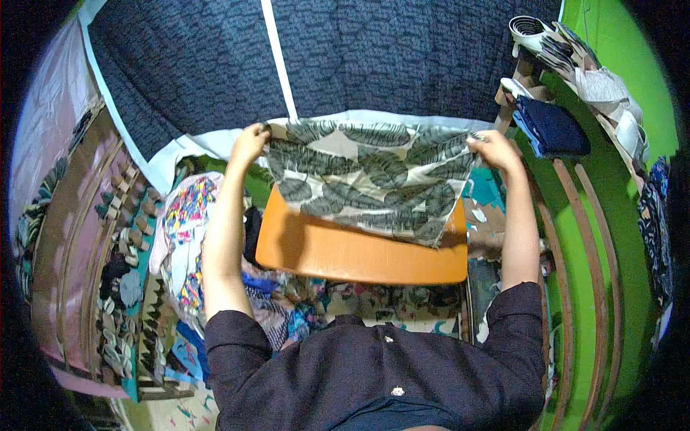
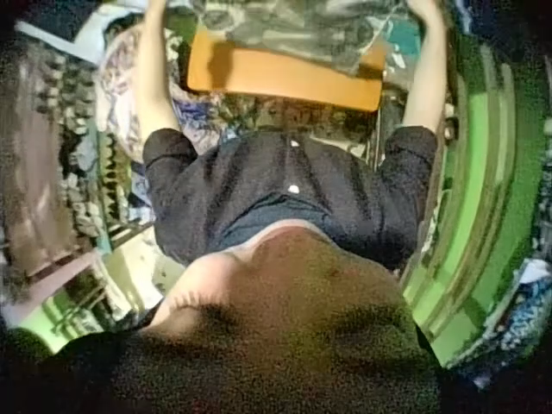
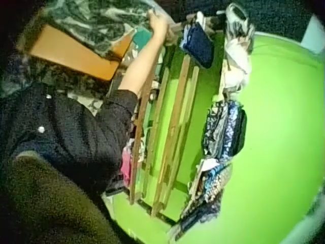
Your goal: Folding various pieces of textile fabric and placing them on a shelf.
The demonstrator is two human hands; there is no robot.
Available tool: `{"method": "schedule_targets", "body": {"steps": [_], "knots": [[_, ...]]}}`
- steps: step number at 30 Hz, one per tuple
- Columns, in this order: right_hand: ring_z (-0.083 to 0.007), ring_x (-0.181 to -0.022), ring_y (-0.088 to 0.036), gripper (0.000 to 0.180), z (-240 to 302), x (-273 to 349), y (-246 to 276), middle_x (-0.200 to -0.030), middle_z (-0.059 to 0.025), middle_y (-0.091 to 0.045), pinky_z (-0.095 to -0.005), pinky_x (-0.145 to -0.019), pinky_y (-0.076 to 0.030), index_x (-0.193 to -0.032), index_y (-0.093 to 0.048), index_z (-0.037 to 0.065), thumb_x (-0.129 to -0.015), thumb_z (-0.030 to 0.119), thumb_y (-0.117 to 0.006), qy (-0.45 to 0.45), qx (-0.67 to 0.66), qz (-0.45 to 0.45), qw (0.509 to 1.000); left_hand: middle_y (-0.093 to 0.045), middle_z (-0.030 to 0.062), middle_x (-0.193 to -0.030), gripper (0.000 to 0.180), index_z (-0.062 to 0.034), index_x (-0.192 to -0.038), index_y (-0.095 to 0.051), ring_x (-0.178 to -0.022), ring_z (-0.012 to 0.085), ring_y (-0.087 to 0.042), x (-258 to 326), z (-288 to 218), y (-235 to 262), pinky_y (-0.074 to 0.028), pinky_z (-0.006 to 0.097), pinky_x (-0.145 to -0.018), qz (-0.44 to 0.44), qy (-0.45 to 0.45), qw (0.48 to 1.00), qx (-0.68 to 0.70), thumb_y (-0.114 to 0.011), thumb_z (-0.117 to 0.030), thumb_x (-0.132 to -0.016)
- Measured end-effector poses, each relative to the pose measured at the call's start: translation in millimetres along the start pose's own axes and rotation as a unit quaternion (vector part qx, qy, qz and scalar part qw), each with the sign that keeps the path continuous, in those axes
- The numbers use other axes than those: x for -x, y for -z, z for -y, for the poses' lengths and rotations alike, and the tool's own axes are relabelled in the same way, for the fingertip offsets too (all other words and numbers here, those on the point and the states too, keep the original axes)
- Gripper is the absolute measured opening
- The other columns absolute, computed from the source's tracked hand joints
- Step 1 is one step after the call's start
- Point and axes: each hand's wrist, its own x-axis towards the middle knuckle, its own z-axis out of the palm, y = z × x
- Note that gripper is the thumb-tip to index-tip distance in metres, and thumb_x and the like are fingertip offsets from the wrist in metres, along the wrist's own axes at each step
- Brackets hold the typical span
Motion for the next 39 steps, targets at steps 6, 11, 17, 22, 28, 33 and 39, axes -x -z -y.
{"method": "schedule_targets", "body": {"steps": [6, 11, 17, 22, 28, 33, 39], "knots": [[-0.0109, -0.073, -0.055, 0.019, -30.6, -109.7, -15.2, -0.078, -0.0065, -0.059, -0.0253, -0.066, -0.045, -0.094, -0.055, -0.002, -0.085, 0.014, -0.05, 0.111, -0.211, -0.172, 0.956, -0.043, -0.0028, -0.059, 0.017, -0.0071, -0.092, -0.054, -0.044, 0.0066, -0.038, -93.8, -24.0, -35.8, -0.032, 0.022, -0.039, 0.017, -0.054, 0.883, 0.466, -0.043, -0.004, -0.08], [-0.0124, -0.095, -0.05, 0.025, 60.4, -99.2, 39.7, -0.102, -0.0052, -0.056, -0.0251, -0.087, -0.036, -0.108, -0.051, -0.001, -0.086, 0.003, -0.043, 0.193, -0.358, -0.344, 0.846, -0.056, 0.0035, -0.092, 0.017, -0.0043, -0.104, -0.052, -0.081, 0.0124, -0.056, -107.6, -100.8, 50.5, -0.049, 0.027, -0.074, -0.064, -0.184, 0.776, 0.6, -0.045, -0.008, -0.088], [-0.0121, -0.093, -0.051, 0.02, 45.0, -86.3, 53.6, -0.1, -0.0043, -0.056, -0.0247, -0.087, -0.036, -0.104, -0.054, -0.001, -0.087, 0.005, -0.043, 0.244, -0.353, -0.377, 0.821, -0.055, 0.0045, -0.099, 0.025, -0.0043, -0.112, -0.05, -0.089, 0.0121, -0.055, -74.7, -121.3, 63.9, -0.049, 0.029, -0.081, -0.079, -0.216, 0.763, 0.604, -0.049, -0.008, -0.087], [-0.0122, -0.093, -0.05, 0.023, 28.7, -44.8, 18.0, -0.1, -0.0046, -0.056, -0.0244, -0.086, -0.036, -0.1, -0.056, -0.002, -0.08, -0.001, -0.045, 0.258, -0.352, -0.381, 0.815, -0.054, 0.0043, -0.102, 0.032, -0.003, -0.118, -0.048, -0.088, 0.0115, -0.055, -20.3, -95.6, 57.1, -0.049, 0.025, -0.077, -0.077, -0.2, 0.79, 0.575, -0.049, -0.005, -0.086], [-0.0128, -0.091, -0.051, 0.019, -2.1, 78.8, -31.9, -0.097, -0.0057, -0.057, -0.0253, -0.082, -0.038, -0.098, -0.057, 0.0, -0.082, 0.004, -0.049, 0.191, -0.267, -0.361, 0.873, -0.051, 0.0105, -0.116, 0.033, -0.0028, -0.096, -0.058, -0.102, 0.0188, -0.051, 102.4, -32.1, 32.0, -0.048, 0.028, -0.079, -0.099, -0.178, 0.86, 0.467, -0.039, 0.01, -0.072], [-0.0171, -0.096, -0.053, 0.02, -41.9, 192.4, -63.3, -0.097, -0.0084, -0.06, -0.033, -0.093, -0.033, -0.093, -0.06, 0.001, -0.077, 0.004, -0.048, 0.113, -0.259, -0.244, 0.928, -0.061, 0.0116, -0.092, 0.038, 0.0012, -0.085, -0.062, -0.081, 0.0154, -0.057, 238.9, 29.0, 27.4, -0.047, 0.023, -0.064, -0.06, -0.169, 0.955, 0.235, -0.037, 0.009, -0.057], [-0.0248, -0.095, -0.051, 0.02, -49.7, 292.5, -80.0, -0.091, -0.0075, -0.057, -0.0418, -0.1, -0.018, -0.088, -0.062, 0.005, -0.07, 0.009, -0.053, 0.015, -0.111, -0.087, 0.99, -0.059, 0.0015, -0.066, 0.03, -0.0009, -0.084, -0.067, -0.05, 0.0051, -0.047, 344.5, 37.4, 39.5, -0.034, 0.018, -0.044, 0.081, 0.057, 0.961, 0.258, -0.049, 0.007, -0.061]]}}
